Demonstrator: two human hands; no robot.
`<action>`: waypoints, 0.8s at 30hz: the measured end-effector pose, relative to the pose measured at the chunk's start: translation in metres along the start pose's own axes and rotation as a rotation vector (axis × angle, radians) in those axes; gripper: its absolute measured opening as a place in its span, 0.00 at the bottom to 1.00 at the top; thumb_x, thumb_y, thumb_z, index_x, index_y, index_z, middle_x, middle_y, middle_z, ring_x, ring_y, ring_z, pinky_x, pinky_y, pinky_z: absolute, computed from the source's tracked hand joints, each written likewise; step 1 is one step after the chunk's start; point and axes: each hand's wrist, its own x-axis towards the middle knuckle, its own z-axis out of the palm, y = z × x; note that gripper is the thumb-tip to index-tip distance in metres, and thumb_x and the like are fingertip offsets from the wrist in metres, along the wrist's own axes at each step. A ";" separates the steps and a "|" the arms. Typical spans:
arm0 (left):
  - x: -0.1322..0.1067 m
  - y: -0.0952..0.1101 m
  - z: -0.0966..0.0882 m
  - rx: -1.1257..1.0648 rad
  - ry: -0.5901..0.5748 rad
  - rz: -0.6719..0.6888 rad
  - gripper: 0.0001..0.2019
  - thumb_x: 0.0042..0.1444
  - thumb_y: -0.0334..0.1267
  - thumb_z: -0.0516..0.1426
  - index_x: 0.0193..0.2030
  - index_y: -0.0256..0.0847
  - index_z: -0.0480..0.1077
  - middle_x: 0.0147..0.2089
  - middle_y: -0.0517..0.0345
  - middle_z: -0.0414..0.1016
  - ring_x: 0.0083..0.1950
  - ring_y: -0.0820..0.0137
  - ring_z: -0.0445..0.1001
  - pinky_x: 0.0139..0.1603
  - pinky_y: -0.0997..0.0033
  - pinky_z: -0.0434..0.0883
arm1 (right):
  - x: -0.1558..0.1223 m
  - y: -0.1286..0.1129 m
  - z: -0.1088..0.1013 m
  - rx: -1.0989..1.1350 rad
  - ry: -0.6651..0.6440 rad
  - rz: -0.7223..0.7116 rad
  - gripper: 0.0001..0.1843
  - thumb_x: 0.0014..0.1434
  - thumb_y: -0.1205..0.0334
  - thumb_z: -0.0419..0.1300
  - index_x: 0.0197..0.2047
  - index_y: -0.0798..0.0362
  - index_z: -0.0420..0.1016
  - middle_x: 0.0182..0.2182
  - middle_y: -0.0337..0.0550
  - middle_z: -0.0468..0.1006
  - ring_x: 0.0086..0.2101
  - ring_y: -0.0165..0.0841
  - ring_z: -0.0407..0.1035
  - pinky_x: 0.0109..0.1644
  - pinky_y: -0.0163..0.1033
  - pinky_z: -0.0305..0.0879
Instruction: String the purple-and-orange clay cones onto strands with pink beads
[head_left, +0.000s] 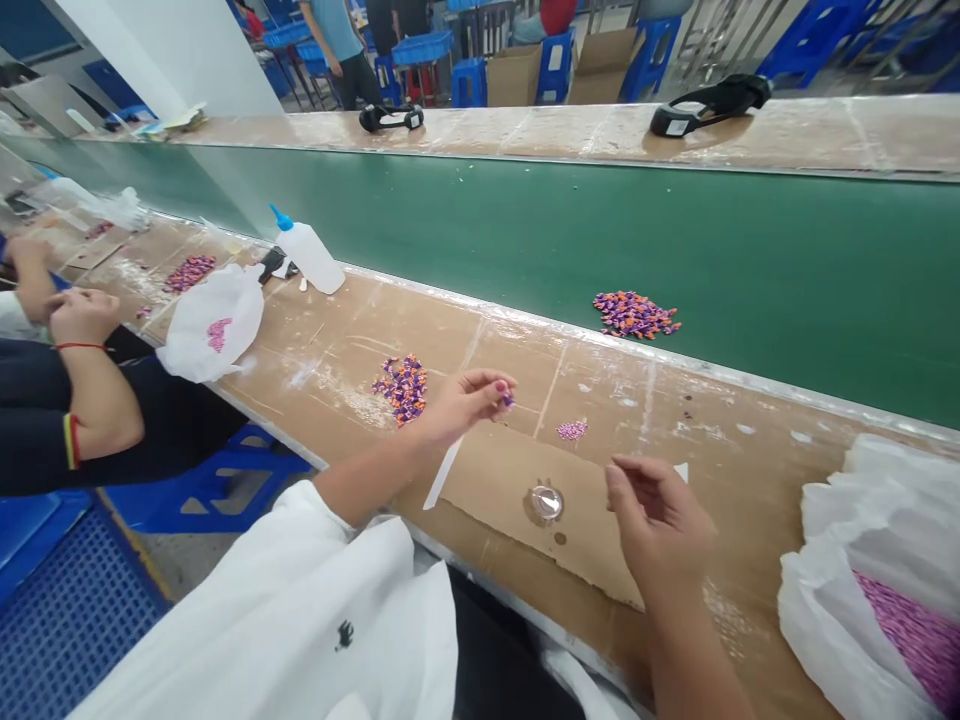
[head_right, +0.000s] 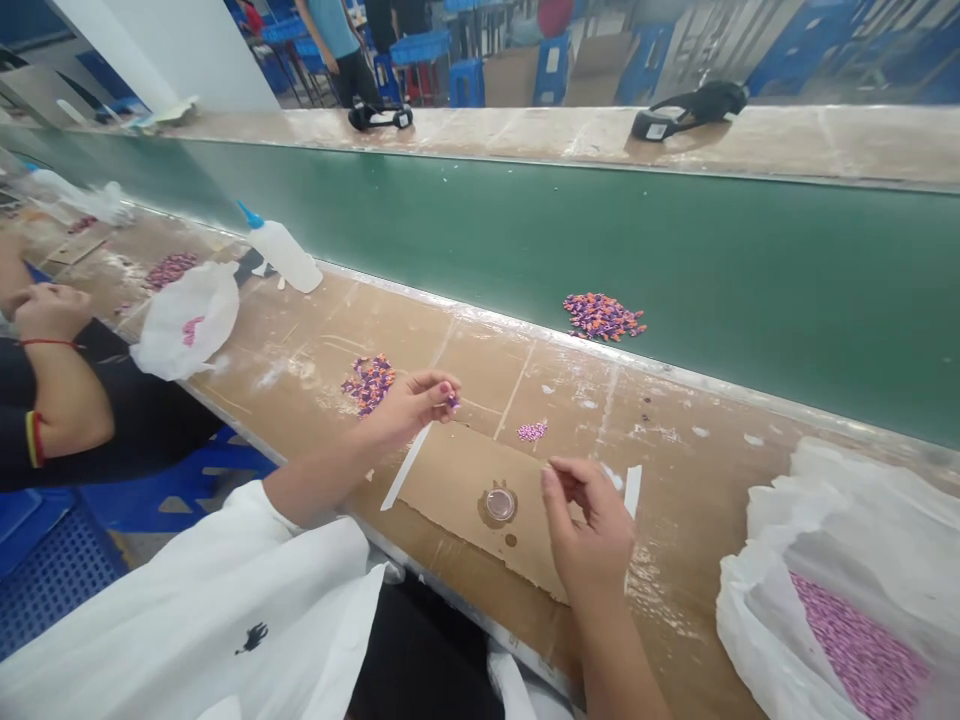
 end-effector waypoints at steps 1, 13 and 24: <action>-0.003 -0.004 0.016 -0.090 -0.039 -0.016 0.36 0.43 0.72 0.67 0.41 0.37 0.77 0.34 0.55 0.76 0.32 0.75 0.72 0.35 0.71 0.70 | 0.001 -0.006 0.003 -0.002 -0.052 -0.039 0.21 0.60 0.38 0.65 0.39 0.49 0.80 0.31 0.42 0.79 0.29 0.33 0.73 0.33 0.40 0.74; -0.019 -0.029 0.066 -0.596 -0.187 -0.207 0.26 0.39 0.55 0.76 0.38 0.37 0.81 0.34 0.59 0.78 0.35 0.77 0.74 0.43 0.69 0.72 | 0.001 -0.032 0.034 0.003 -0.166 -0.152 0.13 0.67 0.49 0.61 0.35 0.48 0.78 0.28 0.39 0.80 0.25 0.30 0.74 0.31 0.38 0.75; -0.015 -0.026 0.054 -0.741 -0.032 -0.260 0.31 0.37 0.48 0.78 0.49 0.42 0.80 0.33 0.65 0.78 0.33 0.79 0.75 0.38 0.73 0.74 | 0.040 0.032 0.010 -0.495 -0.097 -0.001 0.22 0.65 0.42 0.55 0.39 0.52 0.79 0.34 0.50 0.83 0.31 0.38 0.76 0.36 0.44 0.73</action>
